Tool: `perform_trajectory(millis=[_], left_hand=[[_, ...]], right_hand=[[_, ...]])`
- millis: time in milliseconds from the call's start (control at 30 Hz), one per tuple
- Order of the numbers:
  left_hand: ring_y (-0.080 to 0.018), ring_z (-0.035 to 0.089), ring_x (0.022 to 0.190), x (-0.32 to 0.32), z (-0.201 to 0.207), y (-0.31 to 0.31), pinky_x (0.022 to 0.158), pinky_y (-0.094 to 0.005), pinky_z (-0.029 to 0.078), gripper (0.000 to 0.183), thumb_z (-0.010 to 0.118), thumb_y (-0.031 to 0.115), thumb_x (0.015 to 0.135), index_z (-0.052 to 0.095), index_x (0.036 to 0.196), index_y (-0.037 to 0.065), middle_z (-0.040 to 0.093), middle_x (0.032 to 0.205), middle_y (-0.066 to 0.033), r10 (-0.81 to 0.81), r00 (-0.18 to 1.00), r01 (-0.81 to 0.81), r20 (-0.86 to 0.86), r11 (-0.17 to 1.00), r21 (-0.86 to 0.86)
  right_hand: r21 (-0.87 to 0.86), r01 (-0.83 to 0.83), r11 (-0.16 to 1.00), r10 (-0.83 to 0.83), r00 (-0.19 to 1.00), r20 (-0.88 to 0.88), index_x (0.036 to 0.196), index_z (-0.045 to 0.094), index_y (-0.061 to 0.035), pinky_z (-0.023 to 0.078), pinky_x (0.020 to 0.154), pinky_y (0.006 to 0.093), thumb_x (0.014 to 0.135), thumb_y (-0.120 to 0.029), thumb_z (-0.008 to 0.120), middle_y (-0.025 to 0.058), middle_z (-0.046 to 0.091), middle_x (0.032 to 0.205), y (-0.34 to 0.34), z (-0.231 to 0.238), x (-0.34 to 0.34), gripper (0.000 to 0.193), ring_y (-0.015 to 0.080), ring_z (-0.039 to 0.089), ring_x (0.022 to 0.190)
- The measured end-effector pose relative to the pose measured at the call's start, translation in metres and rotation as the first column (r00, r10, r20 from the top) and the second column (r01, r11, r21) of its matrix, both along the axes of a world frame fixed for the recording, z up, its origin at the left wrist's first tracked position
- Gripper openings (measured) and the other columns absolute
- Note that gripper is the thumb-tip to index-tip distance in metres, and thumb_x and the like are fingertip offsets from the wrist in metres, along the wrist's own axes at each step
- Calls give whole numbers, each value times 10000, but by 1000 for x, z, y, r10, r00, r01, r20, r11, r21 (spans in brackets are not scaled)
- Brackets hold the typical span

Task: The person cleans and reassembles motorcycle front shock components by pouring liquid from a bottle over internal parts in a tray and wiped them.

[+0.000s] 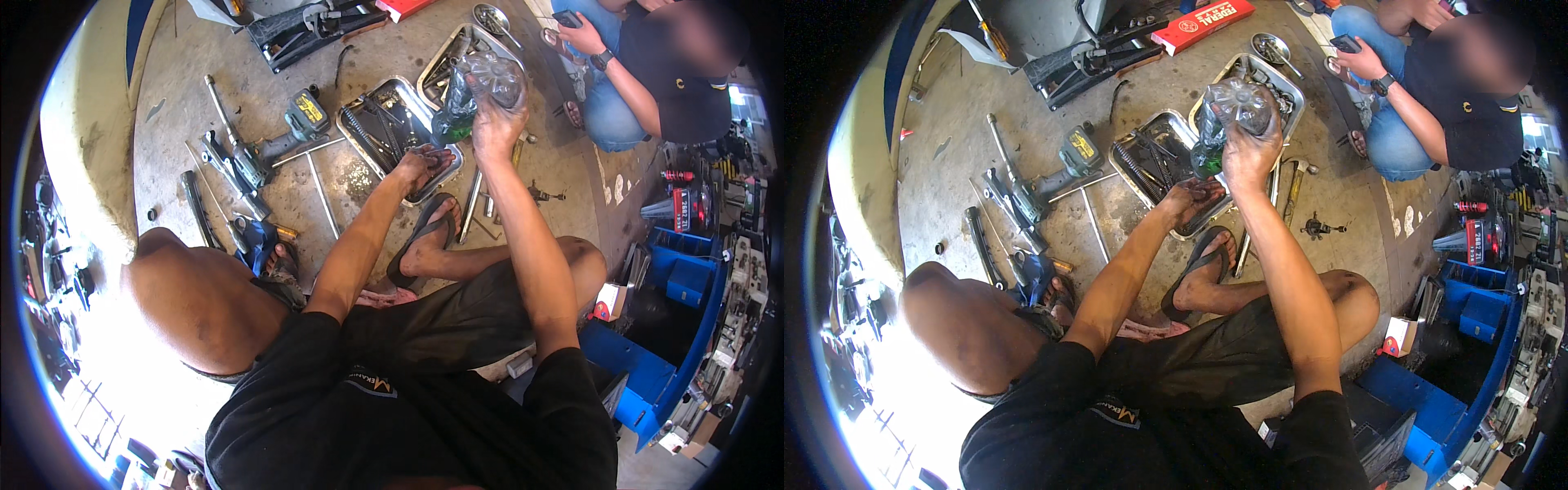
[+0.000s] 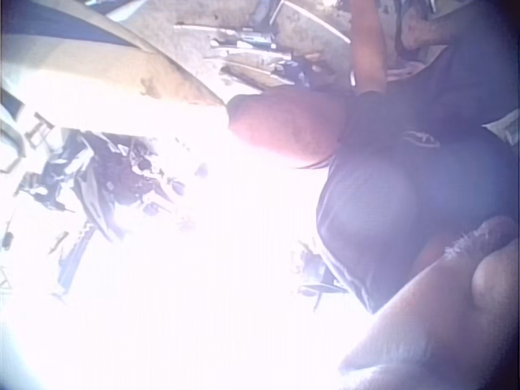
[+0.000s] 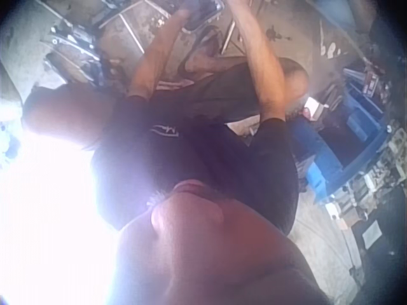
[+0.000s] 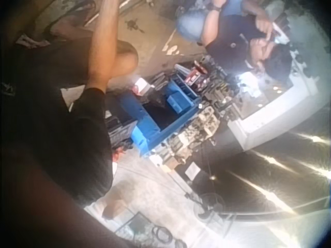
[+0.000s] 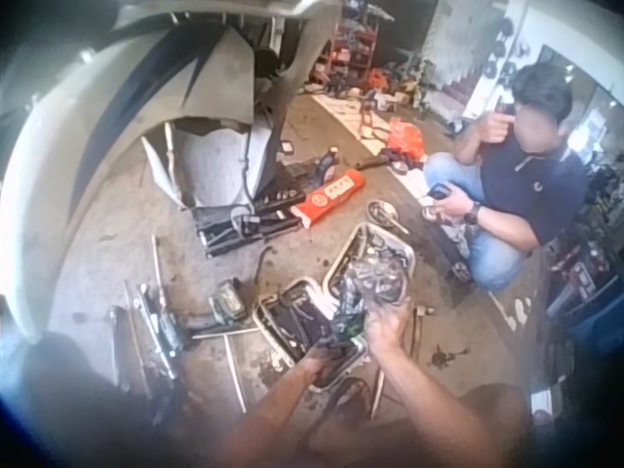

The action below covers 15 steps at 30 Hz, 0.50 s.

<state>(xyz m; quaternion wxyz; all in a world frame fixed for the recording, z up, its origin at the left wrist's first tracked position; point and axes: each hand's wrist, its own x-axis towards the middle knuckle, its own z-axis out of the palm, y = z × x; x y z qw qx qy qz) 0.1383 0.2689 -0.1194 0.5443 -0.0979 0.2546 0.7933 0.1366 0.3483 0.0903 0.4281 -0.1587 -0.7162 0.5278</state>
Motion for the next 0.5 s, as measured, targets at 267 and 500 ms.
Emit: perform_trajectory(millis=[267, 500], left_hand=[[-221, 632, 771, 2, 14, -3, 709, -322, 546, 210, 389, 117, 1014, 538, 1009, -30, 627, 861, -146, -160, 935, 82, -316, 965, -248], [-196, 616, 780, 3, 2, 0, 685, -288, 523, 129, 431, 21, 982, 518, 1066, -21, 604, 918, -129, 22, 989, -49, -144, 982, -181]], right_hand=[[-38, -6, 999, 5, 999, -35, 1164, 559, -24, 467, 878, 292, 742, -79, 803, 70, 646, 1055, 0, 2, 0, 491, 150, 598, 955], [-66, -21, 998, 18, 999, -46, 1186, 546, -32, 458, 877, 295, 750, -158, 820, 73, 652, 1061, -4, 4, -1, 529, 157, 599, 955]])
